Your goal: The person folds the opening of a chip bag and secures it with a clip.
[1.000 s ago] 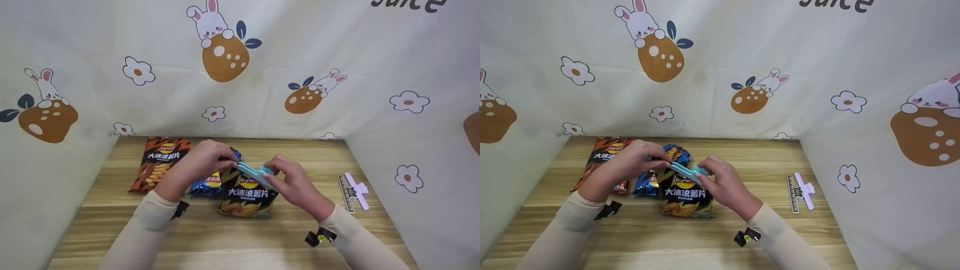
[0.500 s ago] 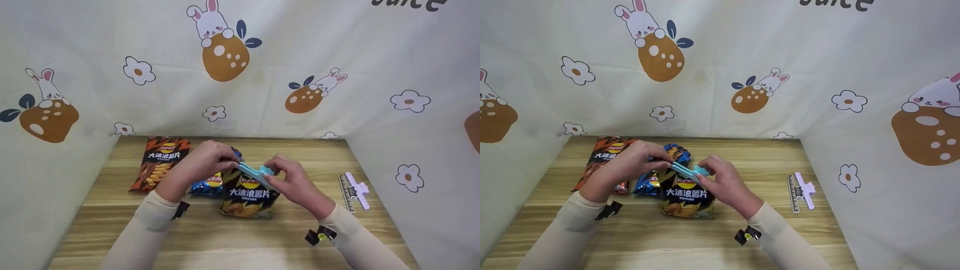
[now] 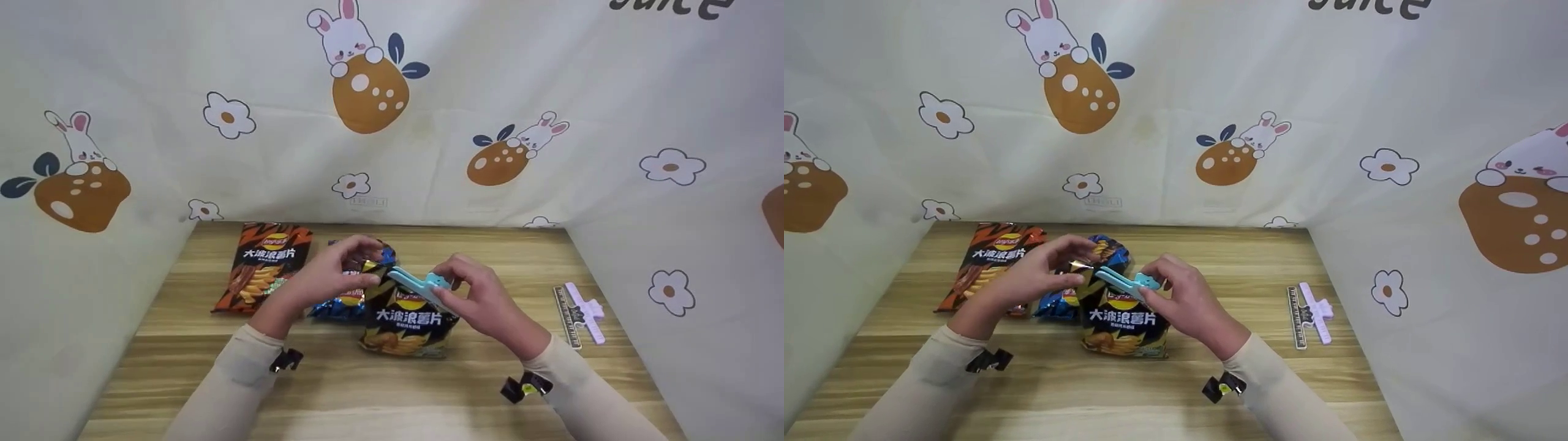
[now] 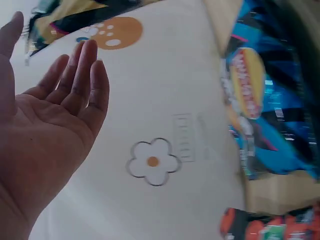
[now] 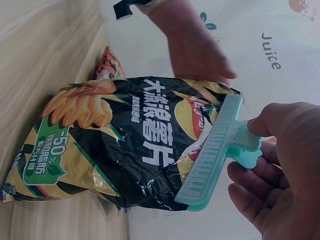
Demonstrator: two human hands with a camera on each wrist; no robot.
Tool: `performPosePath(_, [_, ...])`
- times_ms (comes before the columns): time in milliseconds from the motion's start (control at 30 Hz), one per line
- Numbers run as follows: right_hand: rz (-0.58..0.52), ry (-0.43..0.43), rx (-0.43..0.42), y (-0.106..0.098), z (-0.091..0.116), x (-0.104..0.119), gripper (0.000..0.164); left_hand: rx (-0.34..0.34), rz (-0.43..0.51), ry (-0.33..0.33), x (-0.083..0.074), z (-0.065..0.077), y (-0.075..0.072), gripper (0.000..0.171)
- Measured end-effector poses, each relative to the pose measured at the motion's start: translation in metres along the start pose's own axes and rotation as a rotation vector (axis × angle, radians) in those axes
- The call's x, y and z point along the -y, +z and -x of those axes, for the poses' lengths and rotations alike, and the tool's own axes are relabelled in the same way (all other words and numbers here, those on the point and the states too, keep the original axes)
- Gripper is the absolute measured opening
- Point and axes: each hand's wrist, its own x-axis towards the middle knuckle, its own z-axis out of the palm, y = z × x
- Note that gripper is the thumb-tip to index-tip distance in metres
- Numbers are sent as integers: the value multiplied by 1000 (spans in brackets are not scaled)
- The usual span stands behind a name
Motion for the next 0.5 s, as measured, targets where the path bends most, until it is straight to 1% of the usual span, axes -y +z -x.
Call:
performPosePath(67, [4,-6,2,0,0,0,17,19,33,-28,10,4,5,67])
performPosePath(133, [9,-16,0,0,1,0,17,35,60,-71,19,9,10,81])
performPosePath(200, [11,-29,-3,0,1,0,17,47,62,-107,26,12,16,86])
performPosePath(300, [7,-47,0,0,2,0,17,62,47,-152,35,18,25,87])
performPosePath(333, [3,-52,3,0,2,0,17,73,41,-162,38,20,28,82])
performPosePath(367, [2,-56,7,1,3,0,16,83,26,-170,41,21,30,79])
performPosePath(500, [5,-65,24,1,5,2,17,115,1,-184,49,26,40,77])
